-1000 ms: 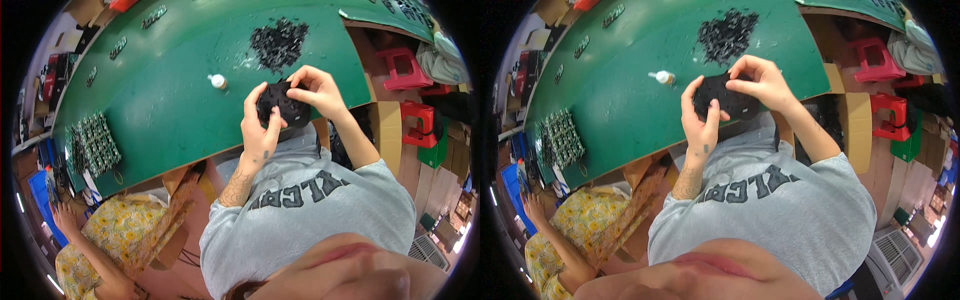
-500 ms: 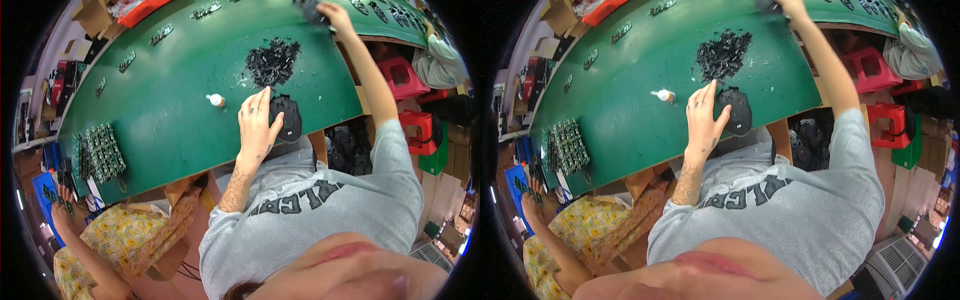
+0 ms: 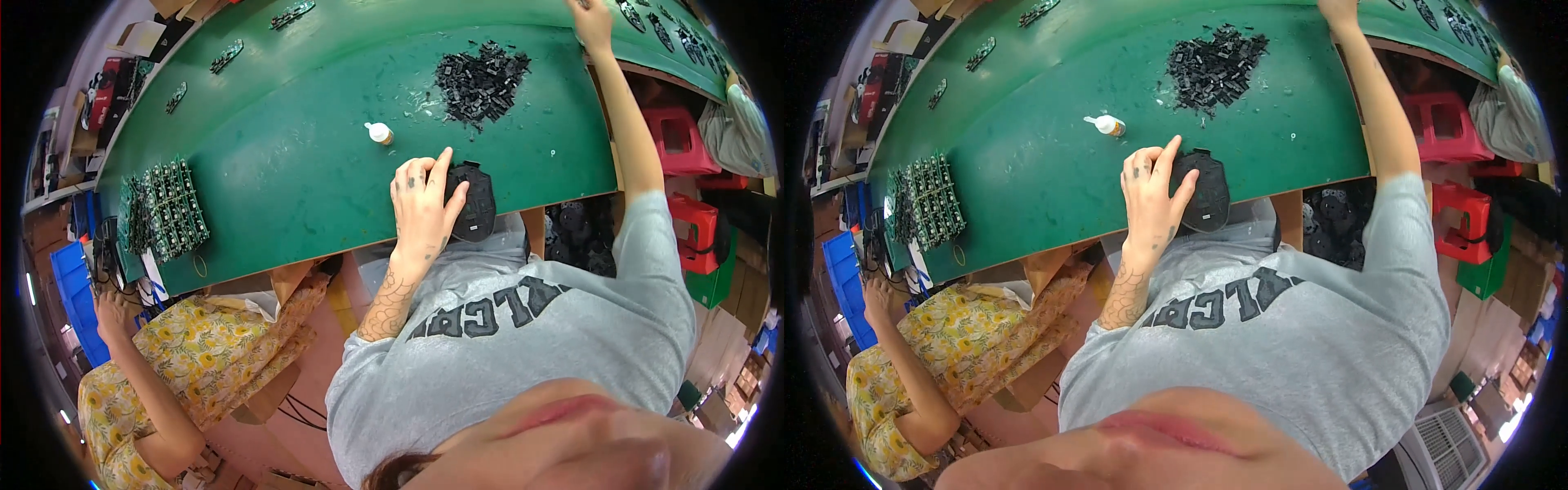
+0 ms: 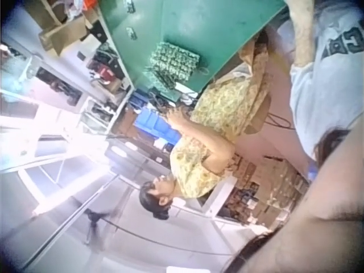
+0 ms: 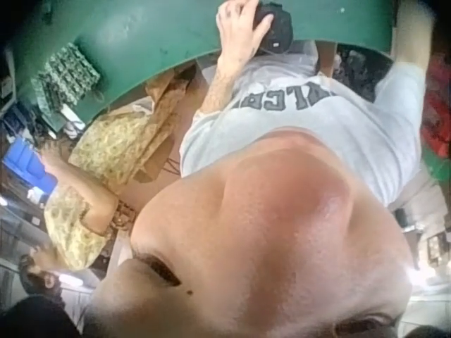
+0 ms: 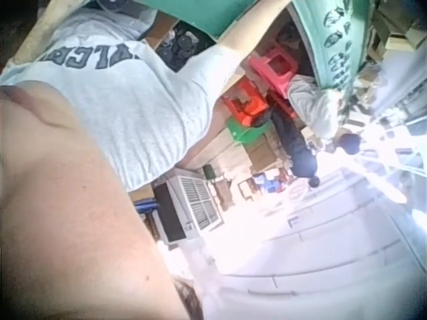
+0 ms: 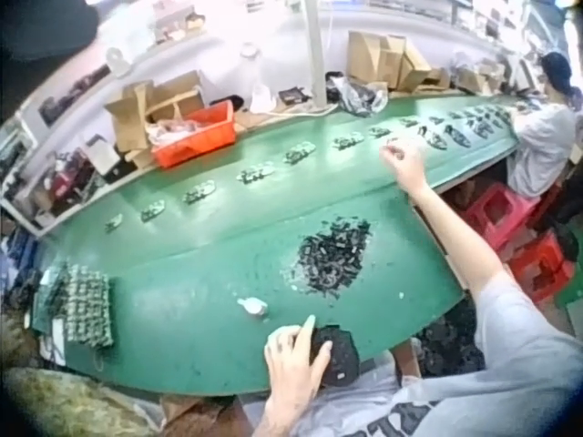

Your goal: Assembling computer mouse components by applying glue and attaching small plastic parts to the base.

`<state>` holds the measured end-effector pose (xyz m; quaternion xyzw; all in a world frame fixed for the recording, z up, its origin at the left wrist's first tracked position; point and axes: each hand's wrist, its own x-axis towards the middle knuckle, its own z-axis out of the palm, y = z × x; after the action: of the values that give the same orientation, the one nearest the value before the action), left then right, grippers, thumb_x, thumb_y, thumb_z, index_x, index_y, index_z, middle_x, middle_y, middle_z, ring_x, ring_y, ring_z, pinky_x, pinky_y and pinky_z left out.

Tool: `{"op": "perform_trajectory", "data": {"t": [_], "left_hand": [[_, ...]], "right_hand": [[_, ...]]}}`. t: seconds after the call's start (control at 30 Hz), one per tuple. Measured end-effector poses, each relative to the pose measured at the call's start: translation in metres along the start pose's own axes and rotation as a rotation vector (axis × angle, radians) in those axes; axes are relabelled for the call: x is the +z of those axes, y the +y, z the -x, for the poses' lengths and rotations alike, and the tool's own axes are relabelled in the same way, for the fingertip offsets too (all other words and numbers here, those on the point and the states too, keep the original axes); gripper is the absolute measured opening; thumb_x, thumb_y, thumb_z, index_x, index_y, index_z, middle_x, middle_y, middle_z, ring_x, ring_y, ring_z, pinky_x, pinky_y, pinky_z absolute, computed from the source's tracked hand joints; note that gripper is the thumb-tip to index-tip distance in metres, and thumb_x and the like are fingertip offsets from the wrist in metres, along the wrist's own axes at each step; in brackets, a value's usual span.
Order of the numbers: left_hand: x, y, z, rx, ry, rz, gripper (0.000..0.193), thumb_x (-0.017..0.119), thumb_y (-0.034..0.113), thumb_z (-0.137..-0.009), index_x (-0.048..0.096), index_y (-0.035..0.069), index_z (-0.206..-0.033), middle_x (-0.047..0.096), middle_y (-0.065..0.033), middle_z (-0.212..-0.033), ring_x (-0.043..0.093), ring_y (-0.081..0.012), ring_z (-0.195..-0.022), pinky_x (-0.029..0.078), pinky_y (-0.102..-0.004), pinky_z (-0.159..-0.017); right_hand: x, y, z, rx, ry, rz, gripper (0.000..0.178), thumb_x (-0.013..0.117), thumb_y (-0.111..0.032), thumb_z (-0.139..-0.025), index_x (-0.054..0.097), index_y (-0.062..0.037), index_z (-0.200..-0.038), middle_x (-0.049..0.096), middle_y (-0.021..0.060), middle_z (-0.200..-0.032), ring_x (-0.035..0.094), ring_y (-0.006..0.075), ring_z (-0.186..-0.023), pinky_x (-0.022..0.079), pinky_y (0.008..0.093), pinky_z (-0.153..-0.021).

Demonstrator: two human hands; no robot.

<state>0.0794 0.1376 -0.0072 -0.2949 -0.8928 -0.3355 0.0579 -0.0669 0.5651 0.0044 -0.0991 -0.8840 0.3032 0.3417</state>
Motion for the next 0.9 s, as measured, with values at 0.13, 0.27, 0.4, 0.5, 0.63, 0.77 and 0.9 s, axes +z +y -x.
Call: {"op": "perform_trajectory", "data": {"t": [0.13,0.27,0.4,0.5,0.63,0.77,0.9], "left_hand": [[-0.008,-0.005,0.003,0.019,0.025,-0.020,0.045,0.074,0.018,-0.079,0.062,0.007,-0.121,0.057,-0.0081,-0.110,0.051,-0.0273,-0.106,0.041,-0.0410,-0.089],[-0.010,-0.001,0.000,-0.068,0.095,0.307,0.036,0.075,0.012,-0.077,0.063,0.006,-0.111,0.063,-0.0061,-0.100,0.055,-0.0168,-0.068,0.046,-0.0329,-0.075],[-0.007,-0.005,0.007,-0.266,0.109,0.554,0.037,0.073,0.002,-0.079,0.059,0.004,-0.113,0.064,-0.0072,-0.096,0.049,-0.0052,-0.053,0.041,-0.0218,-0.052],[-0.007,-0.003,0.006,-0.368,0.158,0.788,0.040,0.069,-0.001,-0.083,0.049,0.002,-0.117,0.059,-0.0073,-0.100,0.052,-0.0028,-0.059,0.041,-0.0178,-0.052],[-0.021,0.004,0.004,-0.441,0.151,0.907,0.045,0.061,-0.001,-0.090,0.043,0.003,-0.131,0.056,-0.0093,-0.106,0.051,-0.0047,-0.059,0.041,-0.0177,-0.049],[-0.020,0.006,0.005,-0.531,0.028,1.078,0.046,0.055,0.001,-0.094,0.038,0.003,-0.137,0.059,-0.0110,-0.102,0.060,-0.0108,-0.059,0.049,-0.0214,-0.051],[-0.016,0.012,0.006,-0.480,0.049,1.103,0.046,0.053,0.001,-0.095,0.037,0.003,-0.137,0.060,-0.0125,-0.103,0.062,-0.0131,-0.061,0.052,-0.0235,-0.053]], "right_hand": [[0.001,-0.133,0.089,-0.487,-0.645,-0.229,0.010,0.073,-0.009,-0.082,0.072,-0.0045,-0.091,0.067,0.0061,-0.091,0.064,0.0205,-0.086,0.052,0.0314,-0.076],[0.006,-0.153,0.128,-0.616,-0.653,-0.122,0.013,0.073,-0.011,-0.078,0.070,-0.0045,-0.088,0.062,0.0054,-0.092,0.061,0.0247,-0.091,0.052,0.0360,-0.081],[0.015,-0.148,0.130,-0.586,-0.690,-0.160,0.011,0.072,-0.007,-0.078,0.069,-0.0038,-0.088,0.062,0.0059,-0.094,0.061,0.0254,-0.092,0.051,0.0357,-0.082],[0.015,-0.150,0.125,-0.648,-0.689,-0.106,0.014,0.071,-0.007,-0.079,0.067,-0.0036,-0.091,0.062,0.0069,-0.094,0.061,0.0262,-0.093,0.051,0.0368,-0.080],[-0.003,-0.171,0.133,-0.437,-0.642,-0.208,0.012,0.066,-0.002,-0.084,0.064,-0.0034,-0.095,0.063,0.0044,-0.096,0.061,0.0187,-0.089,0.050,0.0305,-0.075],[-0.016,-0.191,0.170,-0.105,-0.540,-0.474,0.013,0.063,0.002,-0.088,0.067,-0.0009,-0.099,0.064,0.0055,-0.100,0.061,0.0123,-0.087,0.049,0.0234,-0.074],[-0.010,-0.206,0.208,0.207,-0.439,-0.795,0.013,0.065,0.010,-0.084,0.069,0.0048,-0.095,0.065,0.0119,-0.103,0.066,0.0186,-0.094,0.055,0.0259,-0.078]]}}
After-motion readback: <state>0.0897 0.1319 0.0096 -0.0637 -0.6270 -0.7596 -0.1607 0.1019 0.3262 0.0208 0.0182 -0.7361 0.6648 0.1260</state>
